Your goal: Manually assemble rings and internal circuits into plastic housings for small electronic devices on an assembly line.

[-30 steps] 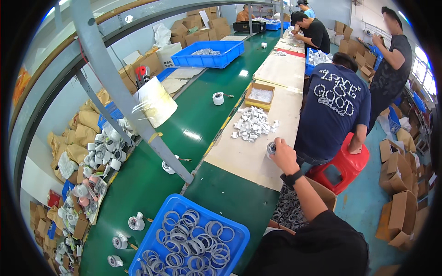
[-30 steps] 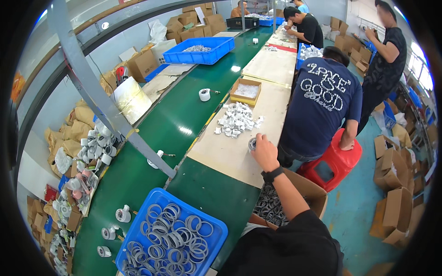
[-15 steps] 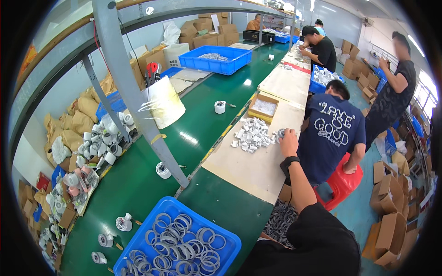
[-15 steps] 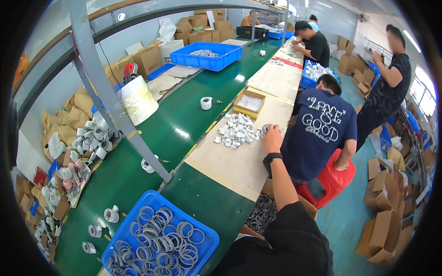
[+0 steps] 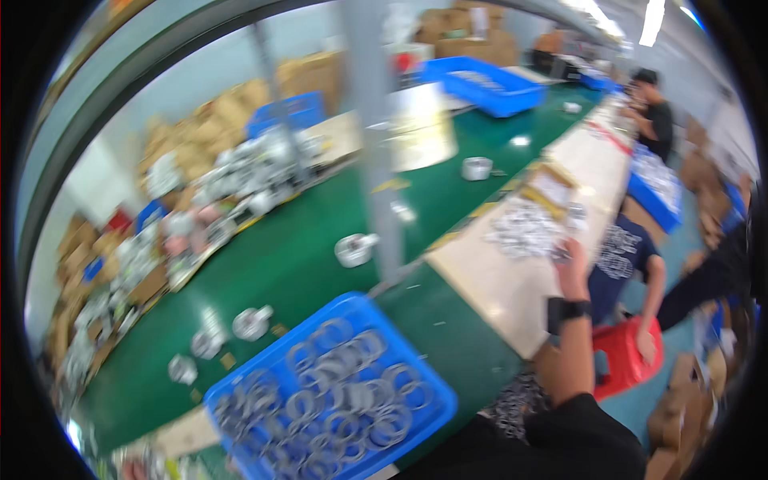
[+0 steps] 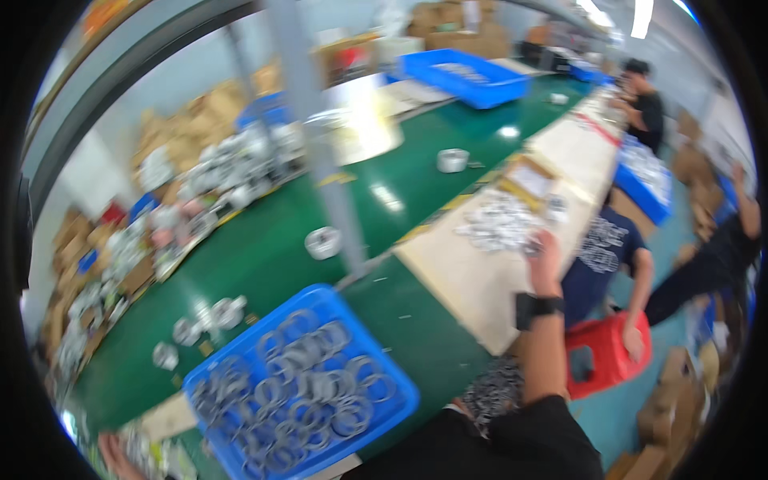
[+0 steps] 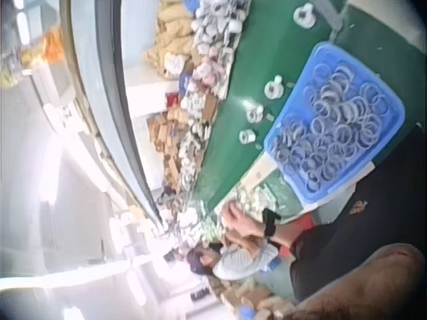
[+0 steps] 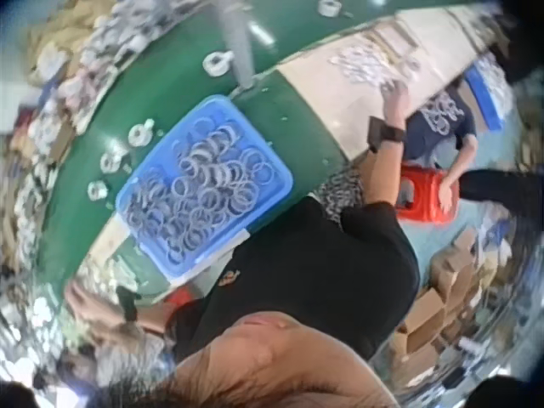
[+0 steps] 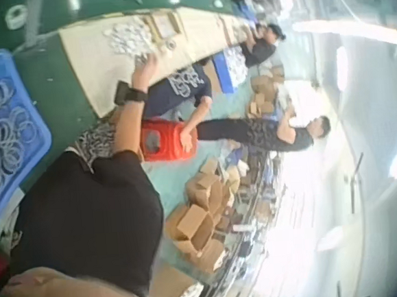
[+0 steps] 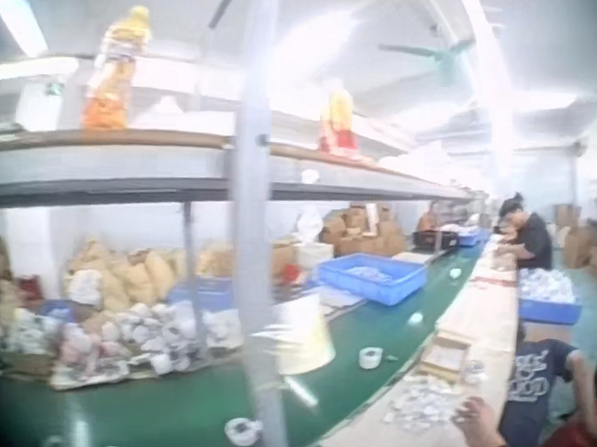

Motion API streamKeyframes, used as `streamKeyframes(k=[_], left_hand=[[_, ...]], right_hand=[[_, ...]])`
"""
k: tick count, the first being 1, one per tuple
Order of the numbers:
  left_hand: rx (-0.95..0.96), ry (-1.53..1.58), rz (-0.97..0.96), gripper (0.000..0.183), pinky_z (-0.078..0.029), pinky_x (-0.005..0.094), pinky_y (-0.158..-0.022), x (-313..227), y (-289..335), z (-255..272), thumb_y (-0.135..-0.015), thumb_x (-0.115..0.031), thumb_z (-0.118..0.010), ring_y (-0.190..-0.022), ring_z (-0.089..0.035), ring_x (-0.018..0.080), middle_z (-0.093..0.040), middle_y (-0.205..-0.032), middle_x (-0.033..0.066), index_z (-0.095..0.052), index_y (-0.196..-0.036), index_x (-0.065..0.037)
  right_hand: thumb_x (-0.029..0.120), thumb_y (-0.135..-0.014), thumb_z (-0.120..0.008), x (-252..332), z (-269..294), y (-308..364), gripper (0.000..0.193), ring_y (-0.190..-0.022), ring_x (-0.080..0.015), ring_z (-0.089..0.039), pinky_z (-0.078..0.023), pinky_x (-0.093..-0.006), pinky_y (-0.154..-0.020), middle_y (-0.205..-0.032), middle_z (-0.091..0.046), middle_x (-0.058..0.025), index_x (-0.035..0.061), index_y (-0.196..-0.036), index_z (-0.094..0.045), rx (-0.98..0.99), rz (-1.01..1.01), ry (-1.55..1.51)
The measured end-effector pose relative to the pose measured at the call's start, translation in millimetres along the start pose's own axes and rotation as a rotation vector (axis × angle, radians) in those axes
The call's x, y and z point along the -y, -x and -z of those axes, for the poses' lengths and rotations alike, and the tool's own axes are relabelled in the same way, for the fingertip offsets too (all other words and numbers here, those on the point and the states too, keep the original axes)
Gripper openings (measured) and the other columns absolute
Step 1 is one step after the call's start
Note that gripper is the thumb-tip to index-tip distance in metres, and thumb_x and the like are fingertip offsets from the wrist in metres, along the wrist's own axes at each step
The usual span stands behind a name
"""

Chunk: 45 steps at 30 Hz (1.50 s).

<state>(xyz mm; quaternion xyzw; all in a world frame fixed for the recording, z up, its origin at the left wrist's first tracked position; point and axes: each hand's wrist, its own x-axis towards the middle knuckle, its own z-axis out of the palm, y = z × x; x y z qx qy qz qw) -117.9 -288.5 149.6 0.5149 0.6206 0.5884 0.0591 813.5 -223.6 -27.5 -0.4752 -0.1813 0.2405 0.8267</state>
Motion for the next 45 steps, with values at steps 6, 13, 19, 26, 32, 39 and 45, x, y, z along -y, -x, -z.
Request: streamKeyframes(k=[6,13,19,26,32,39,45], left_hand=[[0.508,-0.541,-0.141,0.036,-0.048,0.0329,-0.076,-14,-63,-164,-0.071,-0.001,-0.068,-0.089,-0.058,0.0271,-0.057,-0.101,0.0147,-0.055,-0.104,0.001],[0.793,-1.088,-0.45,0.076,-0.046,0.0391,-0.094,163,-99,-195,-0.059,0.005,-0.072,-0.121,-0.046,0.0337,-0.044,-0.135,0.0131,-0.046,-0.128,-0.011],[0.666,-0.786,-0.14,0.057,-0.046,0.0411,-0.089,136,-92,-212,-0.059,-0.002,-0.073,-0.104,-0.053,0.0348,-0.051,-0.111,0.0146,-0.054,-0.113,-0.005],[0.447,-0.614,-0.195,0.051,-0.047,0.0409,-0.084,74,-71,-193,-0.059,0.0,-0.072,-0.095,-0.053,0.0381,-0.05,-0.103,0.0157,-0.054,-0.106,0.001],[0.665,-0.813,-0.086,0.058,-0.046,0.0427,-0.089,172,-80,-181,-0.056,0.002,-0.075,-0.103,-0.053,0.0369,-0.051,-0.112,0.0144,-0.055,-0.111,-0.006],[0.627,-1.009,-0.464,0.07,-0.041,0.0465,-0.096,98,-91,-247,-0.058,-0.017,-0.081,-0.117,-0.049,0.0324,-0.051,-0.125,0.0141,-0.052,-0.121,-0.008],[1.003,-0.812,-0.058,0.066,-0.047,0.0423,-0.091,48,-48,-360,-0.065,-0.027,-0.078,-0.112,-0.055,0.0371,-0.055,-0.119,0.025,-0.05,-0.119,-0.001]], right_hand=[[0.024,-0.097,-0.048,2,-56,107,0.03,-0.115,-0.0295,-0.052,-0.043,-0.0413,-0.099,-0.113,-0.056,-0.013,0.0027,-0.118,-0.05,0.352,-0.363,-0.347],[0.027,-0.095,-0.051,53,-119,155,0.045,-0.125,-0.0371,-0.044,-0.037,-0.0415,-0.104,-0.142,-0.036,-0.0173,0.0071,-0.135,-0.039,0.699,-0.223,-0.209],[0.023,-0.082,-0.068,52,-159,205,0.06,-0.125,-0.0374,-0.044,-0.037,-0.0425,-0.102,-0.141,-0.038,-0.0164,0.0063,-0.133,-0.04,0.726,-0.197,-0.065],[0.012,-0.079,-0.066,61,-204,225,0.064,-0.114,-0.0304,-0.053,-0.042,-0.0378,-0.094,-0.128,-0.047,-0.0112,0.008,-0.135,-0.035,0.85,-0.36,-0.006],[0.001,-0.072,-0.065,53,-217,233,0.065,-0.109,-0.0254,-0.056,-0.045,-0.0334,-0.087,-0.123,-0.049,-0.0098,0.0071,-0.131,-0.039,1.05,-0.354,0.193],[-0.007,-0.072,-0.061,65,-169,222,0.063,-0.11,-0.0237,-0.056,-0.047,-0.0316,-0.085,-0.12,-0.05,-0.0082,0.0051,-0.13,-0.039,0.891,-0.282,0.33],[-0.008,-0.075,-0.06,65,-195,238,0.068,-0.113,-0.0243,-0.054,-0.048,-0.033,-0.085,-0.128,-0.044,-0.009,0.0066,-0.135,-0.032,1.055,-0.296,0.328]])
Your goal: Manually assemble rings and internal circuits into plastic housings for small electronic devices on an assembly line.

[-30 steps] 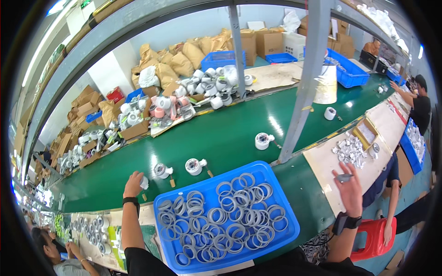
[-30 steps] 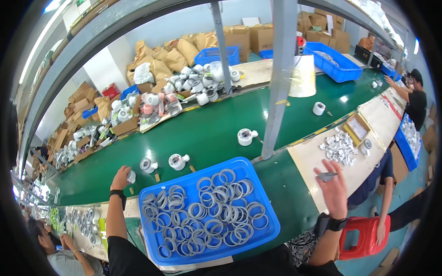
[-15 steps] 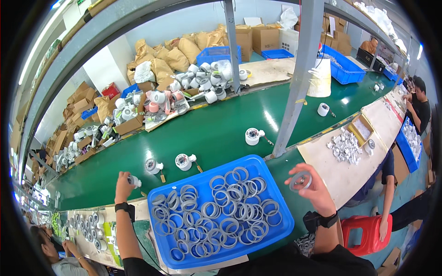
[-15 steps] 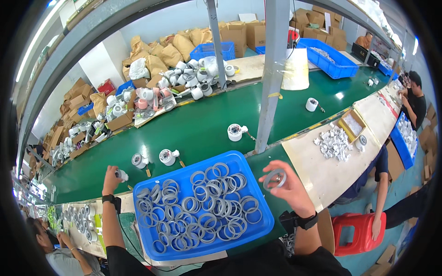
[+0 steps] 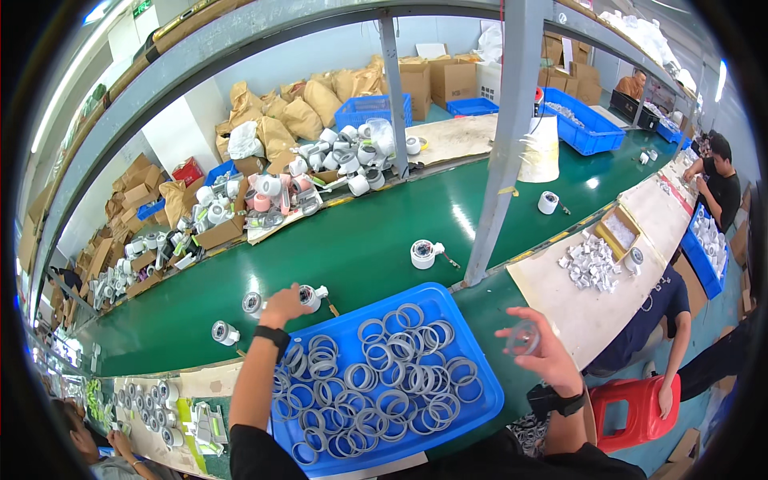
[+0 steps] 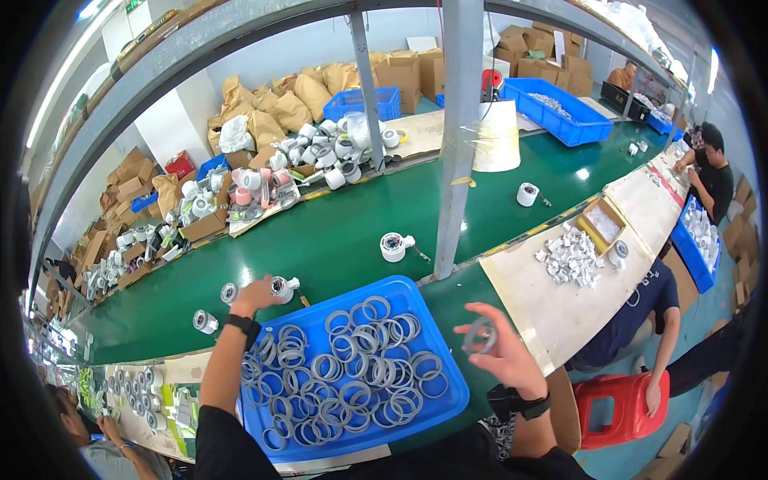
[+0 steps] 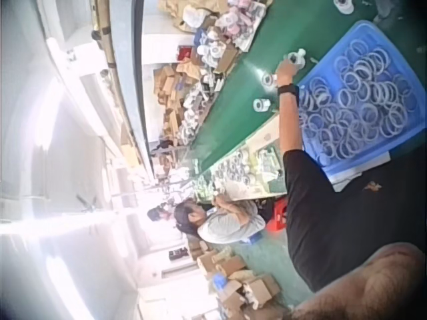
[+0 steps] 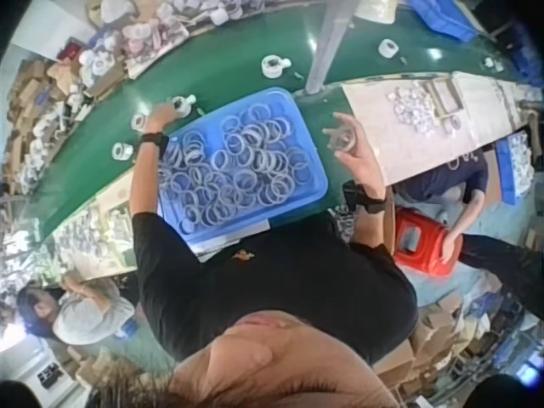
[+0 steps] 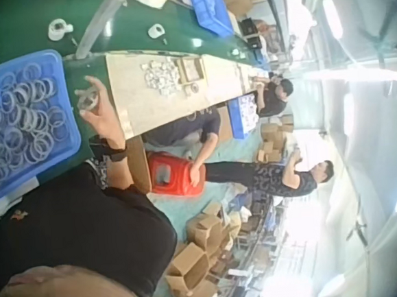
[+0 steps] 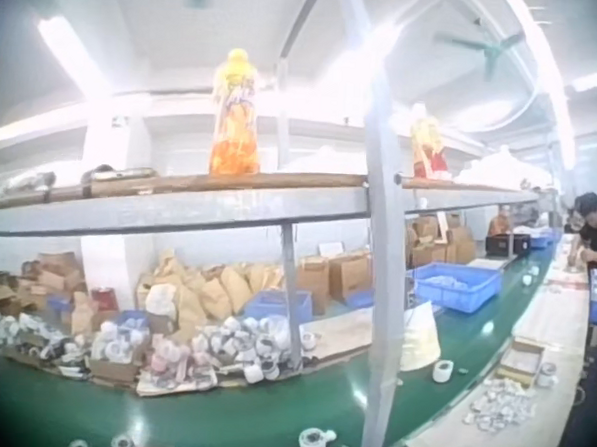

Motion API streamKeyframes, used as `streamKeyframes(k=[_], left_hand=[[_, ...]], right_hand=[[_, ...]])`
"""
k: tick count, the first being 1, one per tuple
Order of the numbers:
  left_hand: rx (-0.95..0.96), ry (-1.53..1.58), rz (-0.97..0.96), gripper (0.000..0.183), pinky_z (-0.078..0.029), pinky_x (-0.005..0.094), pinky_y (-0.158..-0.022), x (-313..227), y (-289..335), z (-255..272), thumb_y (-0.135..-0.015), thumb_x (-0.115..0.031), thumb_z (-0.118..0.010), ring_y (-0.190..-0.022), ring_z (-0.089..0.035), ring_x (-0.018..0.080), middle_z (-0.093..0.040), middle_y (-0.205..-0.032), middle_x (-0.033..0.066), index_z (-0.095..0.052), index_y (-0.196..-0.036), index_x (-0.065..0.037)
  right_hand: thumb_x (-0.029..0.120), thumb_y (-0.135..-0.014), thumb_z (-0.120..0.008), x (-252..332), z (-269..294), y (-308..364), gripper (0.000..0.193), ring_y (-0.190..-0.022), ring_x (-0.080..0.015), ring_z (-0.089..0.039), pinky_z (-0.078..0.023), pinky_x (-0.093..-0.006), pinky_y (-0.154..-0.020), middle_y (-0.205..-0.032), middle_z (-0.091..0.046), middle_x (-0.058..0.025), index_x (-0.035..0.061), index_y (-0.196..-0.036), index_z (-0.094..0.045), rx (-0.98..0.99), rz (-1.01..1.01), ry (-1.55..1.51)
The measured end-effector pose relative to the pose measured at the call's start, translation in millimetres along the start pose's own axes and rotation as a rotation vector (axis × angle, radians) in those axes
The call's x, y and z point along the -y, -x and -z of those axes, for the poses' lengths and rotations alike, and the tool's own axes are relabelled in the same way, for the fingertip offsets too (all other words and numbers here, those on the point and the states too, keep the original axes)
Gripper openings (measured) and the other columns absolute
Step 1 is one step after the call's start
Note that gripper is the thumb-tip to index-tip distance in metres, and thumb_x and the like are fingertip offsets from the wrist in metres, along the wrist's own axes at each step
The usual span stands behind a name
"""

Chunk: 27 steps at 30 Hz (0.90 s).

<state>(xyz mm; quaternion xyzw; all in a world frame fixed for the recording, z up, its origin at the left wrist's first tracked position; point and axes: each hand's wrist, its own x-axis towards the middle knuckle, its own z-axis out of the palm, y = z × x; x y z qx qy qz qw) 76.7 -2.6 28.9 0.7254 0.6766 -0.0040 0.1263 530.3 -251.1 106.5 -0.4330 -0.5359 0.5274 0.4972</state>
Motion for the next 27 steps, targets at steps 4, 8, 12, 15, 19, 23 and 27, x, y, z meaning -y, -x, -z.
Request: streamKeyframes(k=[4,8,12,15,19,23,27], left_hand=[[-0.123,-0.098,-0.049,0.058,-0.051,0.0441,-0.082,-25,19,5,-0.065,-0.02,-0.076,-0.1,-0.059,0.0389,-0.058,-0.107,0.0243,-0.048,-0.111,0.002],[-0.26,0.371,-0.399,0.056,-0.046,0.041,-0.086,-75,91,18,-0.062,-0.002,-0.071,-0.102,-0.056,0.0393,-0.053,-0.109,0.022,-0.044,-0.112,0.0],[-0.271,0.579,-0.558,0.07,-0.044,0.0375,-0.091,-118,207,41,-0.053,-0.004,-0.082,-0.105,-0.055,0.0343,-0.054,-0.111,0.0167,-0.048,-0.114,-0.001],[-0.222,0.824,-0.546,0.074,-0.043,0.0388,-0.087,-120,250,19,-0.048,-0.024,-0.089,-0.101,-0.054,0.0321,-0.053,-0.109,0.0151,-0.053,-0.109,-0.002],[-0.253,1.11,-0.42,0.084,-0.042,0.036,-0.083,-131,271,-6,-0.052,-0.05,-0.086,-0.098,-0.051,0.0265,-0.048,-0.106,0.0151,-0.052,-0.109,0.001],[-0.314,1.327,-0.409,0.085,-0.044,0.0351,-0.084,-139,268,-26,-0.056,-0.048,-0.086,-0.1,-0.053,0.0259,-0.048,-0.11,0.0153,-0.048,-0.115,-0.001],[-0.161,1.816,-0.356,0.09,-0.047,0.0414,-0.09,-169,276,-25,-0.063,-0.036,-0.085,-0.107,-0.057,0.0337,-0.047,-0.123,0.0244,-0.034,-0.13,-0.003]], right_hand=[[-0.009,-0.076,-0.06,-3,-28,-5,0.071,-0.116,-0.0233,-0.051,-0.046,-0.0353,-0.091,-0.135,-0.035,-0.01,0.0096,-0.137,-0.029,0.062,-0.018,-0.067],[-0.001,-0.077,-0.064,-29,-39,-8,0.067,-0.116,-0.0257,-0.051,-0.039,-0.0441,-0.1,-0.136,-0.031,-0.0124,0.0087,-0.135,-0.031,0.187,0.117,-0.059],[0.011,-0.079,-0.07,-24,-62,-11,0.071,-0.119,-0.0278,-0.049,-0.04,-0.0421,-0.098,-0.138,-0.032,-0.0127,0.0102,-0.137,-0.03,0.323,0.076,-0.268],[0.012,-0.079,-0.071,-24,-73,-17,0.073,-0.121,-0.0277,-0.047,-0.041,-0.0399,-0.096,-0.138,-0.032,-0.0123,0.0096,-0.139,-0.029,0.404,0.152,-0.38],[0.015,-0.077,-0.075,-25,-88,-16,0.071,-0.12,-0.0259,-0.047,-0.042,-0.0378,-0.093,-0.138,-0.035,-0.0128,0.0092,-0.137,-0.037,0.457,0.134,-0.46],[0.014,-0.074,-0.078,-23,-95,-15,0.073,-0.118,-0.0253,-0.047,-0.043,-0.0376,-0.092,-0.139,-0.035,-0.0144,0.0102,-0.136,-0.039,0.481,0.21,-0.533],[0.013,-0.074,-0.078,-18,-95,-12,0.071,-0.119,-0.0255,-0.046,-0.044,-0.0378,-0.09,-0.138,-0.035,-0.0175,0.0111,-0.134,-0.041,0.444,0.21,-0.49]])
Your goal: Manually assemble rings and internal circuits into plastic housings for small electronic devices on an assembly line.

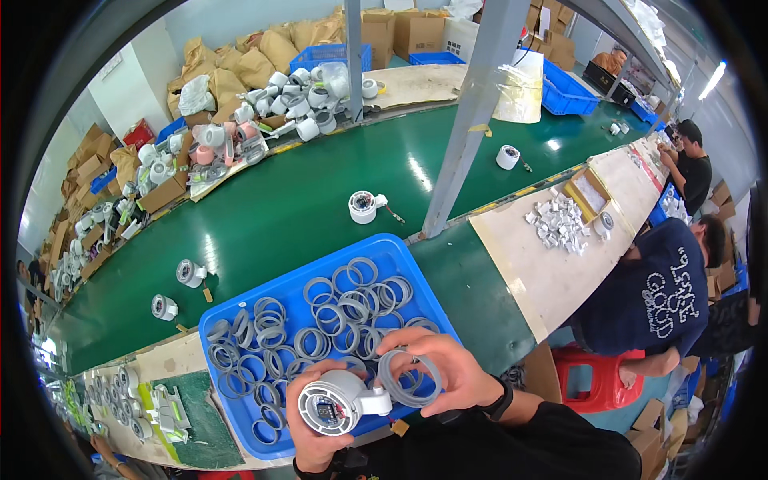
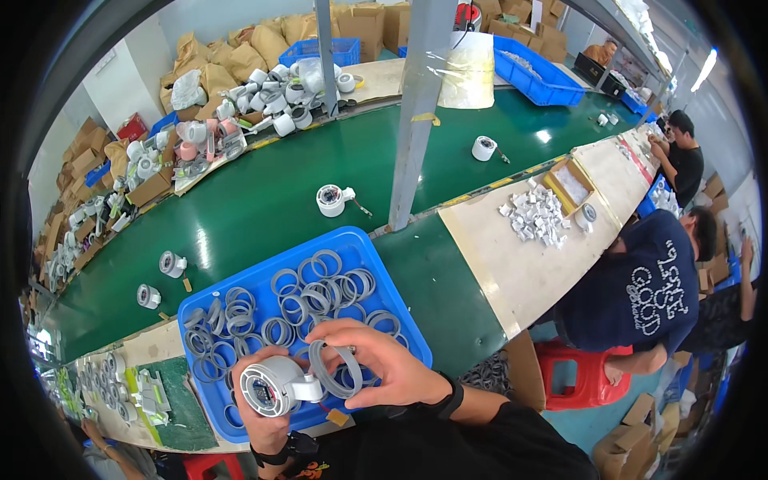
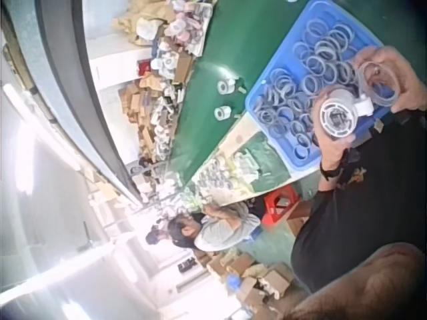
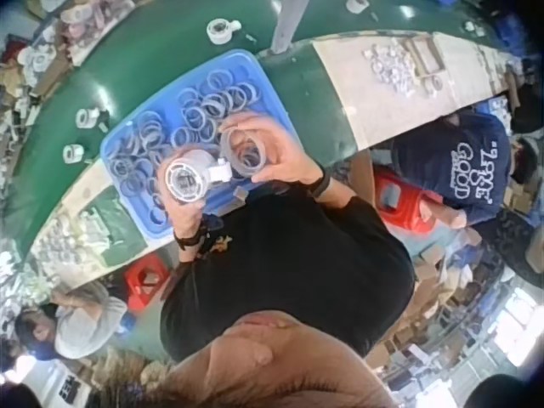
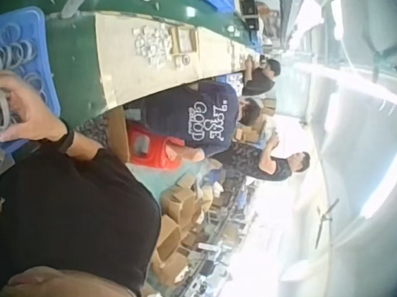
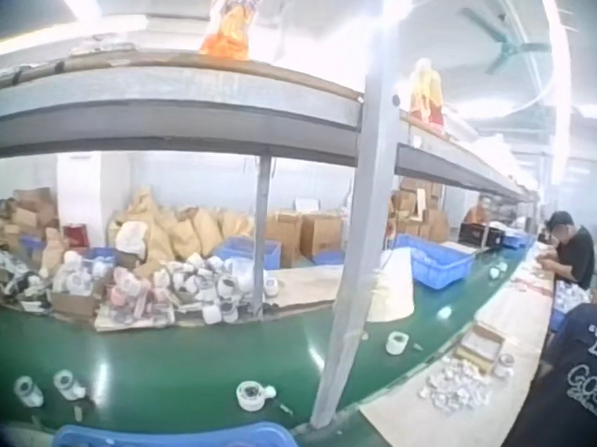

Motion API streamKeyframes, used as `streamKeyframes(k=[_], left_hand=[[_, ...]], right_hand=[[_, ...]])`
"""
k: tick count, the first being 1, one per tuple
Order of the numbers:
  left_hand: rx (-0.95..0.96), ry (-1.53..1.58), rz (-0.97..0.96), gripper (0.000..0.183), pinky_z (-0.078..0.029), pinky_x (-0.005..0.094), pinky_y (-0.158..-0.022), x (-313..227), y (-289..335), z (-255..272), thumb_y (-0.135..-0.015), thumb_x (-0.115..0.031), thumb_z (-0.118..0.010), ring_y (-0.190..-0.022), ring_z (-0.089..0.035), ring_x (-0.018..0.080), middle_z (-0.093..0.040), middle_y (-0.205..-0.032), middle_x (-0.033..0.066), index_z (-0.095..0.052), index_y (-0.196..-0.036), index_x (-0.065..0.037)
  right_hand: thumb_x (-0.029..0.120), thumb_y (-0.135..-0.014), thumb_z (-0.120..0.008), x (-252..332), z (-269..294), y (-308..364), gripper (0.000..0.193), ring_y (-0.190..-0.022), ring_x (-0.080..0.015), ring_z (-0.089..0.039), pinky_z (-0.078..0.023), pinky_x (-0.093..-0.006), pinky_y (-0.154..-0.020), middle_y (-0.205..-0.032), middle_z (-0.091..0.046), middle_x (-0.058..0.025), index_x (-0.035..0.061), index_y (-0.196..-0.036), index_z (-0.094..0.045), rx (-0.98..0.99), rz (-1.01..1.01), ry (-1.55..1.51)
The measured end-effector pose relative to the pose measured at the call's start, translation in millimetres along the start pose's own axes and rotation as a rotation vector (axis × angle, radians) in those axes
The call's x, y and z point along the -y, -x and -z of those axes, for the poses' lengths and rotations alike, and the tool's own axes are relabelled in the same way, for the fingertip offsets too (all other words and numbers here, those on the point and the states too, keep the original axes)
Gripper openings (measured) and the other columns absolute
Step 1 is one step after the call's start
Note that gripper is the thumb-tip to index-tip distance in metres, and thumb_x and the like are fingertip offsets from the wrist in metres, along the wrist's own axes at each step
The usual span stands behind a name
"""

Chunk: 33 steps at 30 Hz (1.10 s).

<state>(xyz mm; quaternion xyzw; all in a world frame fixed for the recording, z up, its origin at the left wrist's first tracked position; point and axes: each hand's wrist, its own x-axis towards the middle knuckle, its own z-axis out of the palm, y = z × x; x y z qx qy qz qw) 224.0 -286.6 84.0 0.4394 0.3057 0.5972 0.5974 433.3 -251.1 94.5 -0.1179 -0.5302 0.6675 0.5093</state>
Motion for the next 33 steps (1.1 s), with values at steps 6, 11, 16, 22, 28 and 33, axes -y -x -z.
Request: streamKeyframes(k=[6,11,16,22,28,33], left_hand=[[0.098,0.068,0.001,0.083,-0.05,0.0418,-0.086,10,-2,0,-0.066,-0.017,-0.082,-0.103,-0.058,0.0342,-0.042,-0.127,0.0268,-0.032,-0.132,-0.007],[0.188,0.02,0.018,0.08,-0.051,0.0409,-0.086,9,-6,-9,-0.067,-0.019,-0.082,-0.104,-0.059,0.0333,-0.038,-0.13,0.0272,-0.035,-0.131,-0.006],[0.089,0.058,0.01,0.085,-0.046,0.0355,-0.09,12,-2,-18,-0.068,-0.029,-0.082,-0.109,-0.054,0.0266,-0.043,-0.128,0.0271,-0.032,-0.132,-0.004],[0.069,0.11,-0.003,0.085,-0.046,0.0358,-0.091,18,-1,-18,-0.067,-0.03,-0.083,-0.109,-0.054,0.027,-0.042,-0.129,0.0269,-0.033,-0.132,-0.004],[0.016,0.127,-0.007,0.086,-0.046,0.0387,-0.093,17,-3,-23,-0.067,-0.03,-0.083,-0.111,-0.054,0.0295,-0.042,-0.13,0.0266,-0.034,-0.133,-0.003],[0.005,0.134,-0.003,0.085,-0.046,0.0411,-0.093,15,-3,-23,-0.068,-0.029,-0.082,-0.113,-0.053,0.0319,-0.042,-0.13,0.0251,-0.034,-0.133,-0.002]], right_hand=[[0.013,-0.075,-0.076,0,4,1,0.066,-0.127,-0.0331,-0.041,-0.04,-0.044,-0.099,-0.138,-0.033,-0.0227,0.016,-0.133,-0.044,-0.006,0.221,0.209],[0.01,-0.074,-0.077,4,-4,4,0.06,-0.123,-0.0401,-0.044,-0.038,-0.0485,-0.101,-0.139,-0.033,-0.0252,0.0149,-0.127,-0.048,-0.04,0.258,0.177],[0.003,-0.071,-0.077,12,-5,9,0.068,-0.113,-0.0477,-0.05,-0.049,-0.0537,-0.088,-0.136,-0.032,-0.0275,0.0208,-0.129,-0.048,-0.014,0.196,0.282],[0.002,-0.069,-0.079,13,-4,6,0.071,-0.114,-0.0504,-0.049,-0.047,-0.056,-0.09,-0.135,-0.033,-0.0305,0.0176,-0.131,-0.046,0.034,0.275,0.308],[0.009,-0.069,-0.081,11,-10,9,0.063,-0.114,-0.0471,-0.051,-0.048,-0.0515,-0.09,-0.134,-0.037,-0.0315,0.0117,-0.124,-0.049,-0.024,0.283,0.343],[0.011,-0.069,-0.081,11,-14,8,0.057,-0.115,-0.043,-0.053,-0.049,-0.0459,-0.09,-0.131,-0.042,-0.0303,0.0048,-0.117,-0.051,-0.046,0.332,0.465]])
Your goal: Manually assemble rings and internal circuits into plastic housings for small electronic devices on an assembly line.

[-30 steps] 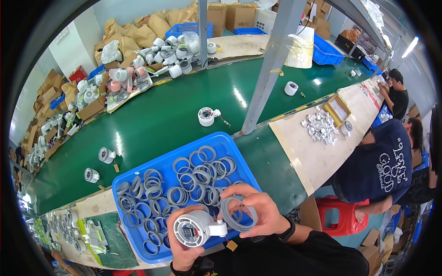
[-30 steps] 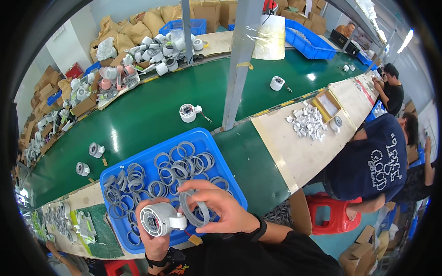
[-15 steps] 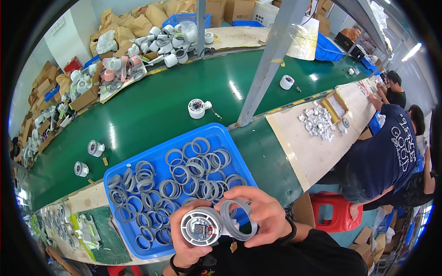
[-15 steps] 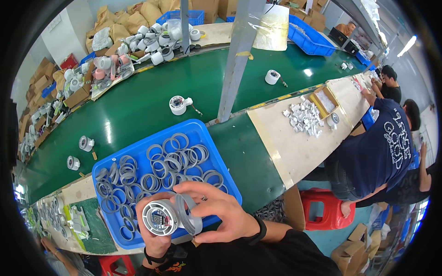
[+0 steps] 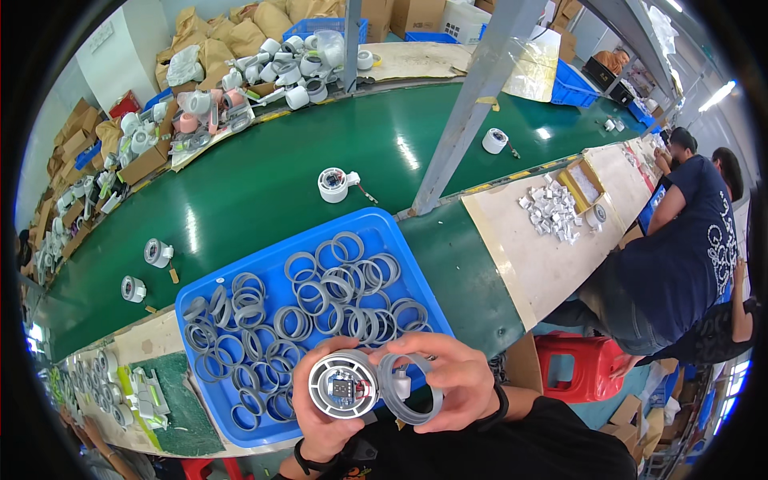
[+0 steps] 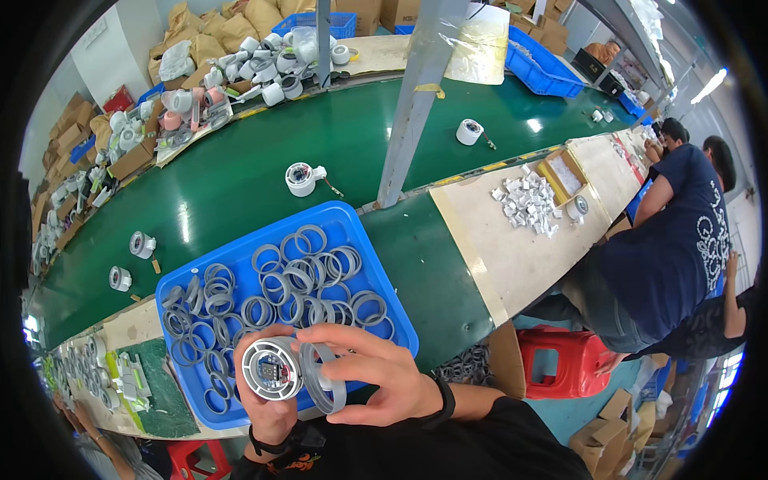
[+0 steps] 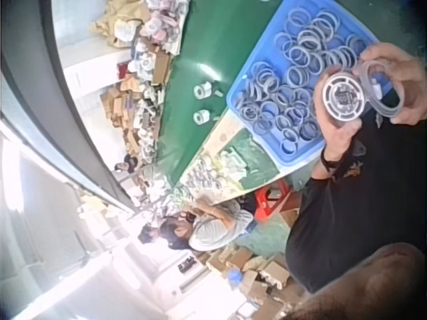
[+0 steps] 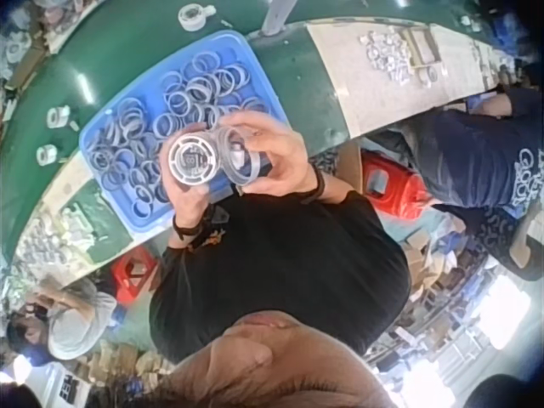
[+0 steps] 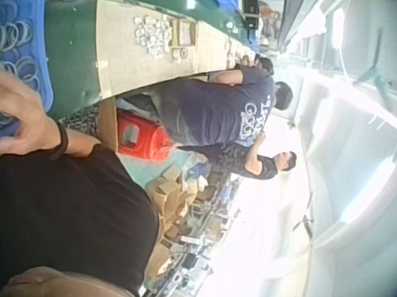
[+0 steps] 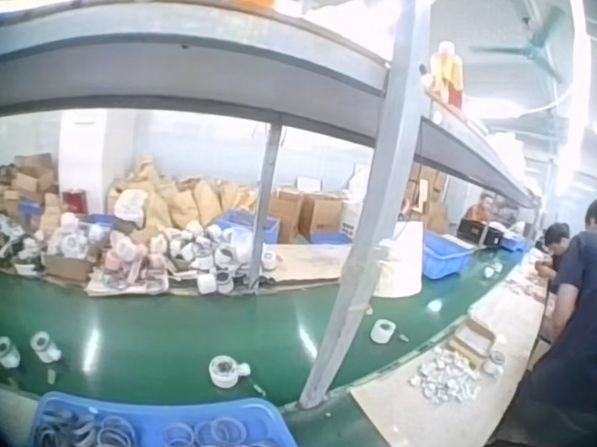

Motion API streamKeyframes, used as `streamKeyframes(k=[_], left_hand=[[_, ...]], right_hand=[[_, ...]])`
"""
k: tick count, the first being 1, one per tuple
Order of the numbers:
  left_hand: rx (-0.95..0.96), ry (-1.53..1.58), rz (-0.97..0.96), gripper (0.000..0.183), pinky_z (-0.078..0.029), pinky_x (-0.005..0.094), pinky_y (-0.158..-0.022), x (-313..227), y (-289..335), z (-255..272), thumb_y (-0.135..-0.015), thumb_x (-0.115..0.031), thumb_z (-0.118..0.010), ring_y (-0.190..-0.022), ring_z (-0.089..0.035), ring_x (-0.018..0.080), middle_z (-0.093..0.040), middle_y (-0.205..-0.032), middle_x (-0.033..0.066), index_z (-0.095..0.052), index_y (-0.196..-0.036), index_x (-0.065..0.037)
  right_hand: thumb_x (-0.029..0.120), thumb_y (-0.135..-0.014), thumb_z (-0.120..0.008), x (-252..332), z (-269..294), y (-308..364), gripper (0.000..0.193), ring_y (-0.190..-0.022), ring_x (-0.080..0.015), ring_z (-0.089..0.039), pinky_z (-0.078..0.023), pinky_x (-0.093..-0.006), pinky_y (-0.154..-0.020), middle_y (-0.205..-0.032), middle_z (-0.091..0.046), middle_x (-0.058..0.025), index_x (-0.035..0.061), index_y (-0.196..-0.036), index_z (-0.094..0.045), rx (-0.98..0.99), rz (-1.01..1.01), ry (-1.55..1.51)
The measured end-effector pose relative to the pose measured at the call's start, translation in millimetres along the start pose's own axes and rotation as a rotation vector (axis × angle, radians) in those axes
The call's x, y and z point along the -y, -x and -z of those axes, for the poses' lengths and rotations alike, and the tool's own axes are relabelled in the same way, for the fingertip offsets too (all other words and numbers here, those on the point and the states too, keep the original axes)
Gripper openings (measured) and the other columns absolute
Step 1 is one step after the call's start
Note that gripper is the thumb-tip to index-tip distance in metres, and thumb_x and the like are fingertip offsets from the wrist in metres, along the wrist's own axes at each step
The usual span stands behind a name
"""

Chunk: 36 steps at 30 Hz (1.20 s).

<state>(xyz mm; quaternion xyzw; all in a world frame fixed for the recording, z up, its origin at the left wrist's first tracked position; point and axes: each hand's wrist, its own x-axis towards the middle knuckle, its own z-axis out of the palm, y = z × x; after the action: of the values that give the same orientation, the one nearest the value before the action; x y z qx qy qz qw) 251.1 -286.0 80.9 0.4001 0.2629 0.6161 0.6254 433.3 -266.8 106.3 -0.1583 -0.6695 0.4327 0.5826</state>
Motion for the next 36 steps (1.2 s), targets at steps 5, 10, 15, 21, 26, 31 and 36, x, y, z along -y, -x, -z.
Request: streamKeyframes(k=[5,10,15,21,26,31,36], left_hand=[[-0.006,0.026,-0.01,0.084,-0.046,0.0411,-0.093,-3,-1,-4,-0.07,-0.029,-0.081,-0.114,-0.053,0.0332,-0.044,-0.128,0.0224,-0.034,-0.133,-0.001],[0.085,-0.692,-0.301,0.084,-0.048,0.0421,-0.084,-9,-9,3,-0.063,-0.017,-0.083,-0.109,-0.053,0.0356,-0.045,-0.124,0.0207,-0.036,-0.131,-0.001],[-0.06,-1.441,-0.344,0.068,-0.049,0.0413,-0.076,-2,-8,-7,-0.058,-0.014,-0.076,-0.097,-0.055,0.0408,-0.05,-0.113,0.0214,-0.048,-0.117,0.002],[0.176,-1.523,-0.388,0.056,-0.044,0.0432,-0.076,-9,-17,-4,-0.06,-0.023,-0.076,-0.101,-0.055,0.0332,-0.055,-0.108,0.016,-0.053,-0.107,0.0],[0.427,-1.42,-0.423,0.057,-0.032,0.0479,-0.088,-10,-14,-12,-0.057,-0.023,-0.076,-0.11,-0.049,0.0311,-0.054,-0.11,0.0134,-0.055,-0.107,-0.003],[0.502,-1.469,-0.345,0.067,-0.034,0.0451,-0.086,-34,-21,-21,-0.049,-0.017,-0.08,-0.104,-0.048,0.0346,-0.05,-0.109,0.0169,-0.054,-0.109,0.0],[0.317,-1.527,-0.382,0.056,-0.037,0.0439,-0.082,-78,-83,6,-0.053,-0.019,-0.079,-0.09,-0.049,0.0319,-0.051,-0.094,0.014,-0.056,-0.102,-0.004]], right_hand=[[0.007,-0.066,-0.083,9,-5,-1,0.061,-0.11,-0.0491,-0.054,-0.051,-0.0505,-0.086,-0.129,-0.043,-0.03,0.0098,-0.118,-0.052,0.016,-0.09,0.088],[0.003,-0.065,-0.08,12,-14,-10,0.049,-0.11,-0.0454,-0.055,-0.052,-0.047,-0.086,-0.128,-0.047,-0.025,0.0062,-0.108,-0.059,0.112,-0.048,0.353],[0.002,-0.066,-0.072,-2,-23,-10,0.047,-0.114,-0.0334,-0.054,-0.051,-0.0375,-0.089,-0.129,-0.051,-0.0146,0.0057,-0.112,-0.06,0.207,-0.244,0.646],[0.009,-0.072,-0.071,-7,-11,-11,0.055,-0.112,-0.0306,-0.056,-0.046,-0.0366,-0.093,-0.127,-0.053,-0.0149,0.0027,-0.123,-0.051,0.161,-0.371,0.353],[0.017,-0.086,-0.049,-40,-13,-9,0.04,-0.1,-0.0275,-0.059,-0.045,-0.0339,-0.087,-0.11,-0.059,-0.0149,-0.0011,-0.122,-0.048,0.146,-0.512,0.012],[0.025,-0.091,-0.048,-38,-11,-20,0.047,-0.107,-0.0256,-0.055,-0.042,-0.0337,-0.09,-0.116,-0.055,-0.0154,0.0,-0.13,-0.039,0.267,-0.652,-0.064],[0.029,-0.093,-0.054,-34,22,-14,0.056,-0.113,-0.022,-0.052,-0.04,-0.0361,-0.097,-0.123,-0.053,-0.012,0.0024,-0.137,-0.033,0.0,-0.423,0.048]])
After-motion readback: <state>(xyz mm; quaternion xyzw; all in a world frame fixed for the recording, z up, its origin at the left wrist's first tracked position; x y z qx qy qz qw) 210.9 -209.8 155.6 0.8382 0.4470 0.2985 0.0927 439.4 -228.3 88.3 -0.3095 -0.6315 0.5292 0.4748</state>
